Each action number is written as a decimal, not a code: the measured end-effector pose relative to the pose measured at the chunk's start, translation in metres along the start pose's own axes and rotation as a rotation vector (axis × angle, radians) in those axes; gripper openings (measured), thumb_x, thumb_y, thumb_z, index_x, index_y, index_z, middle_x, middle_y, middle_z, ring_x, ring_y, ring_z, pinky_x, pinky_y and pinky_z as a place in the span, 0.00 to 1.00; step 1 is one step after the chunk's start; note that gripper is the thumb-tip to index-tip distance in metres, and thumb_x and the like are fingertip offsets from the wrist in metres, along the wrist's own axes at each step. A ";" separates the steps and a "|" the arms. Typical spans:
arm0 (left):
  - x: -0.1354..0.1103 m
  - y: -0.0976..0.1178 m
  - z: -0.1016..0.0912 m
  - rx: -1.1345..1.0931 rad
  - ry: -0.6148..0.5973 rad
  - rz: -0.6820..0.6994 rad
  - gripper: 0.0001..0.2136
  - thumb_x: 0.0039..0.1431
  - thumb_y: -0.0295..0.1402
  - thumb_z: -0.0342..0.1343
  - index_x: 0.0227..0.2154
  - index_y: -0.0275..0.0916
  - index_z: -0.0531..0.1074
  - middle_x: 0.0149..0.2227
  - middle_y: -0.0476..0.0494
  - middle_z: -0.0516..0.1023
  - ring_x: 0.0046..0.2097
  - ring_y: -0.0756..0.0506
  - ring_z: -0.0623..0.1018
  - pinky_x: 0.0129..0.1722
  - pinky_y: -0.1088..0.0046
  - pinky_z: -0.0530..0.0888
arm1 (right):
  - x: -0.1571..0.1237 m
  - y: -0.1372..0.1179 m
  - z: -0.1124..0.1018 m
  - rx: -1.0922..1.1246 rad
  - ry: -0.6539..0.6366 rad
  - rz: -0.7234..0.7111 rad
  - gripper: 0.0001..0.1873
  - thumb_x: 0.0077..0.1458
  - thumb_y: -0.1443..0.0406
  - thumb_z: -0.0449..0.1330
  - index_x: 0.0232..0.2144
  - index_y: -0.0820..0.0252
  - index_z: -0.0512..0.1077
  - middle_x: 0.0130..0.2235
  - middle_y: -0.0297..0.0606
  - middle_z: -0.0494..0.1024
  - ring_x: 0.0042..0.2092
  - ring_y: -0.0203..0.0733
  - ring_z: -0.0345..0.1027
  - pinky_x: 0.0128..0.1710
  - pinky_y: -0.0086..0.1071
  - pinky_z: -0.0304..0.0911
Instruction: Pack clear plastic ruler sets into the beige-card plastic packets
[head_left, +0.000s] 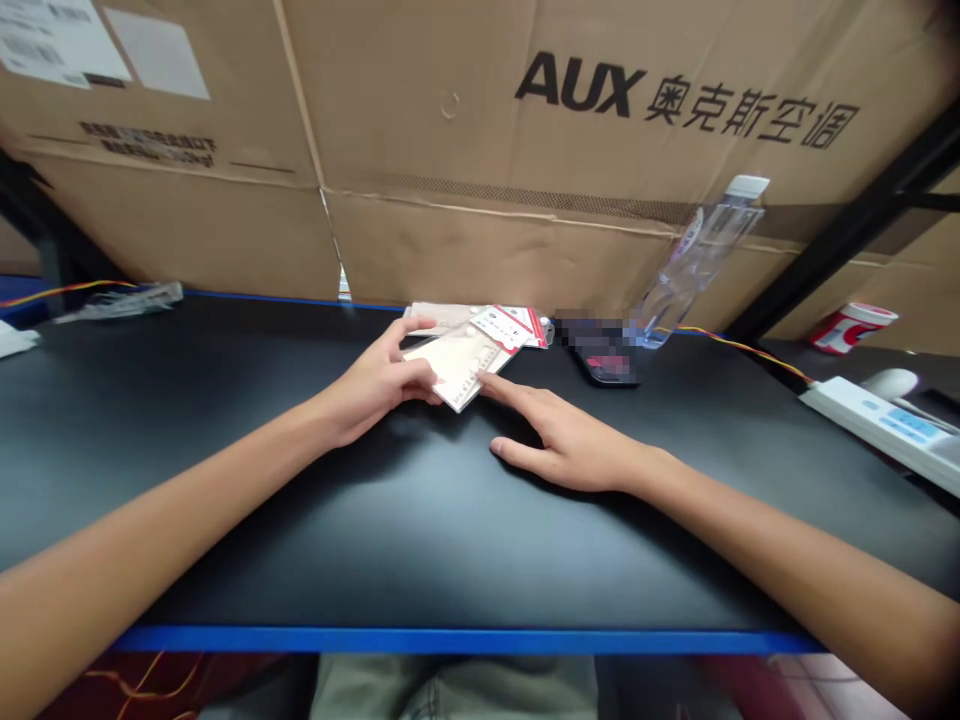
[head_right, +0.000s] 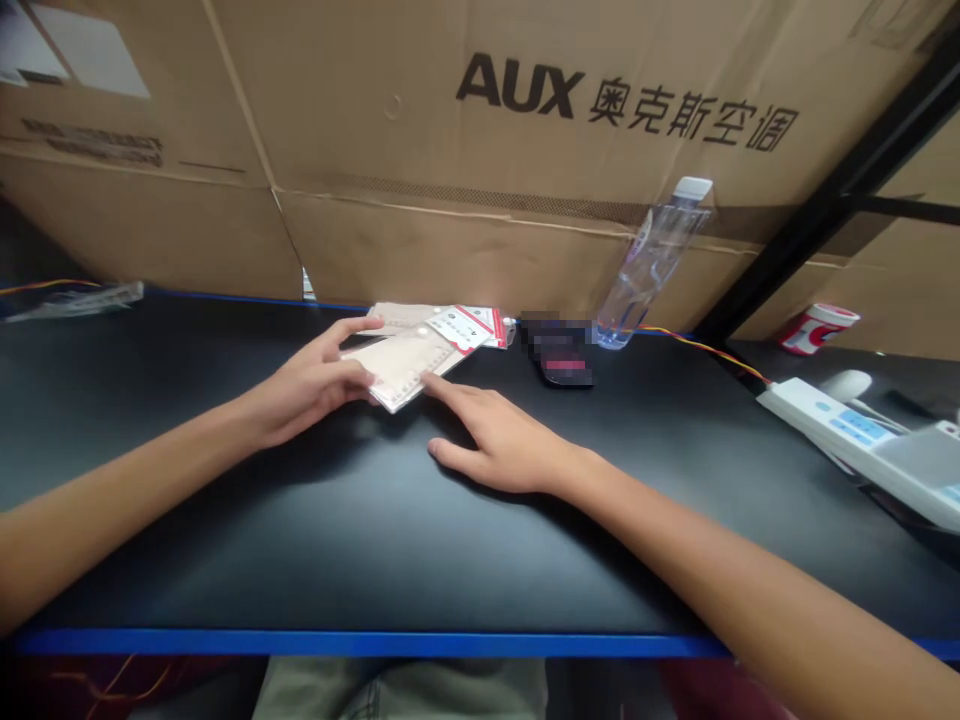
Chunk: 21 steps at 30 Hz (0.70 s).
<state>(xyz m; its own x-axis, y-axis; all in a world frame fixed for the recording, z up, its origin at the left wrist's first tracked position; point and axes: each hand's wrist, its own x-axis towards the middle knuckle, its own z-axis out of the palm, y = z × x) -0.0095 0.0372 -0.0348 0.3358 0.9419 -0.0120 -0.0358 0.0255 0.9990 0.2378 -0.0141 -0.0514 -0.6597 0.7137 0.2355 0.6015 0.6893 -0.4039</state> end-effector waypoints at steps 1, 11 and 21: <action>0.002 -0.002 -0.001 -0.038 0.029 -0.008 0.33 0.43 0.25 0.62 0.56 0.44 0.64 0.38 0.46 0.78 0.37 0.45 0.80 0.41 0.66 0.78 | 0.000 0.000 0.000 -0.005 0.000 -0.003 0.37 0.65 0.57 0.54 0.70 0.57 0.47 0.69 0.46 0.58 0.66 0.51 0.58 0.65 0.47 0.56; 0.011 0.007 -0.016 -0.238 0.127 0.146 0.30 0.45 0.20 0.61 0.52 0.49 0.67 0.63 0.48 0.68 0.64 0.42 0.69 0.64 0.61 0.66 | -0.002 0.000 0.000 -0.032 -0.011 -0.003 0.31 0.65 0.57 0.55 0.67 0.55 0.57 0.70 0.46 0.55 0.69 0.52 0.53 0.66 0.49 0.55; 0.020 0.007 -0.032 -0.158 0.124 0.038 0.10 0.49 0.23 0.60 0.36 0.38 0.78 0.51 0.39 0.79 0.59 0.40 0.74 0.62 0.67 0.70 | -0.001 0.001 0.001 -0.048 -0.001 -0.020 0.27 0.65 0.56 0.54 0.63 0.58 0.64 0.66 0.49 0.63 0.67 0.52 0.57 0.65 0.49 0.57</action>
<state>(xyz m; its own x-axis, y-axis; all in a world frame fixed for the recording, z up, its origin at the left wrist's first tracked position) -0.0331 0.0671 -0.0292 0.2137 0.9768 0.0108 -0.1963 0.0321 0.9800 0.2390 -0.0147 -0.0527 -0.6722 0.6996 0.2425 0.6092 0.7087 -0.3558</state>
